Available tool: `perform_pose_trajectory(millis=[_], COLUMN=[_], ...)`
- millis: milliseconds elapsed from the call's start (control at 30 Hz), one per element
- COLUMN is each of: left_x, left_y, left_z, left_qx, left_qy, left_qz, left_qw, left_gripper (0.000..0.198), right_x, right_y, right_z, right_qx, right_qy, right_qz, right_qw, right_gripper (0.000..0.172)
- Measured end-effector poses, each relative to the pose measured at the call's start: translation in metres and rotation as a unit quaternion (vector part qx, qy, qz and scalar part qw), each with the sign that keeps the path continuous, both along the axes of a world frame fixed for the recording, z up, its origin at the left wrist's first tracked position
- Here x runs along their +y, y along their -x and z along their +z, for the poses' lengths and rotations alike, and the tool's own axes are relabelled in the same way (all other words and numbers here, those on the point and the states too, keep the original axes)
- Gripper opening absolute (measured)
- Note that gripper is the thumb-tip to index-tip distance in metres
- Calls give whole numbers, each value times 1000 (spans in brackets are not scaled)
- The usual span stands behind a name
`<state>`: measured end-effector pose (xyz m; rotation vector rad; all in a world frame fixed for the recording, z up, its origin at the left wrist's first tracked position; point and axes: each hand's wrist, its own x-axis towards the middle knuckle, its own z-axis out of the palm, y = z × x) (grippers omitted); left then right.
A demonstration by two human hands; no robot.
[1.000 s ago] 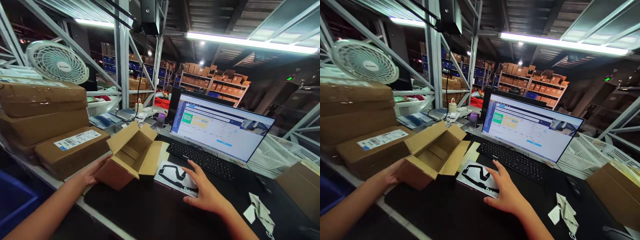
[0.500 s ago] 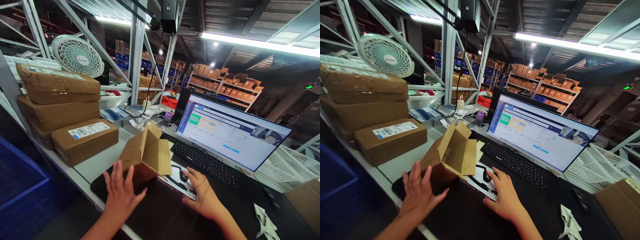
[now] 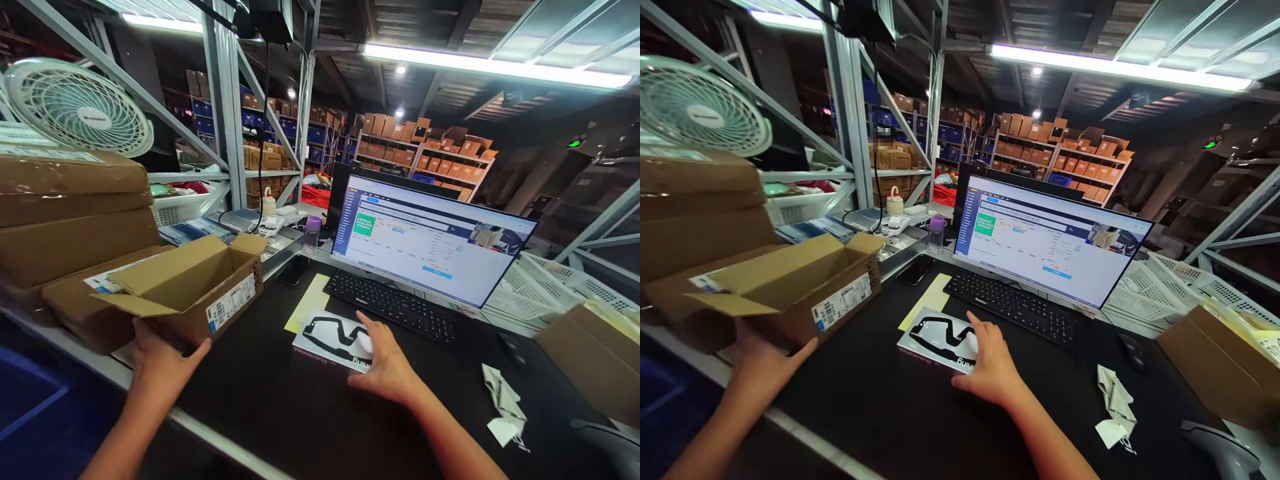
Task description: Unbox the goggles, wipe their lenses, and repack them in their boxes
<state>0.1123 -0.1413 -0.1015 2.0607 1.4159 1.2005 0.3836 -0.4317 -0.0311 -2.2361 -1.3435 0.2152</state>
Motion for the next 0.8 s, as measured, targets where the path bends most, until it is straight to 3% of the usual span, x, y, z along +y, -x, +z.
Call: perform_pose_trajectory(millis=[100,200,233,300,400,500,567,667,733,800], left_x=[-14,-44,-56,-77,-105,-123,-130,-138,-140,-139], left_y=[0,-3,-5,-9,-28,-63,-91,-127,-144,-155], left_z=[3,4,6,12,34,65,84,102,103,99], left_qx=[2,-51,-64,-76,-82,-46,7,51,26,-30], left_qy=[-92,-225,-273,-319,-223,-150,-139,-75,-13,59], left_qz=[26,62,34,-104,-357,-482,-539,-605,-611,-582], left_qw=[995,971,959,939,903,862,831,791,791,811], left_gripper=[116,117,116,107,103,133,145,132,115,103], right_x=[-5,-18,-24,-38,-59,-79,-89,-98,-102,-105], right_y=[-9,-26,-33,-46,-56,-51,-42,-35,-42,-56], right_z=[-3,-3,-3,-5,-11,-19,-23,-28,-31,-31], right_qx=[56,109,126,155,167,139,129,142,176,214], right_qy=[-76,-143,-165,-207,-255,-261,-254,-243,-245,-265], right_qz=[-2,-2,3,15,30,28,28,38,48,40], right_qw=[996,984,978,966,952,955,958,959,952,939], right_gripper=[118,119,120,122,123,121,120,122,124,113])
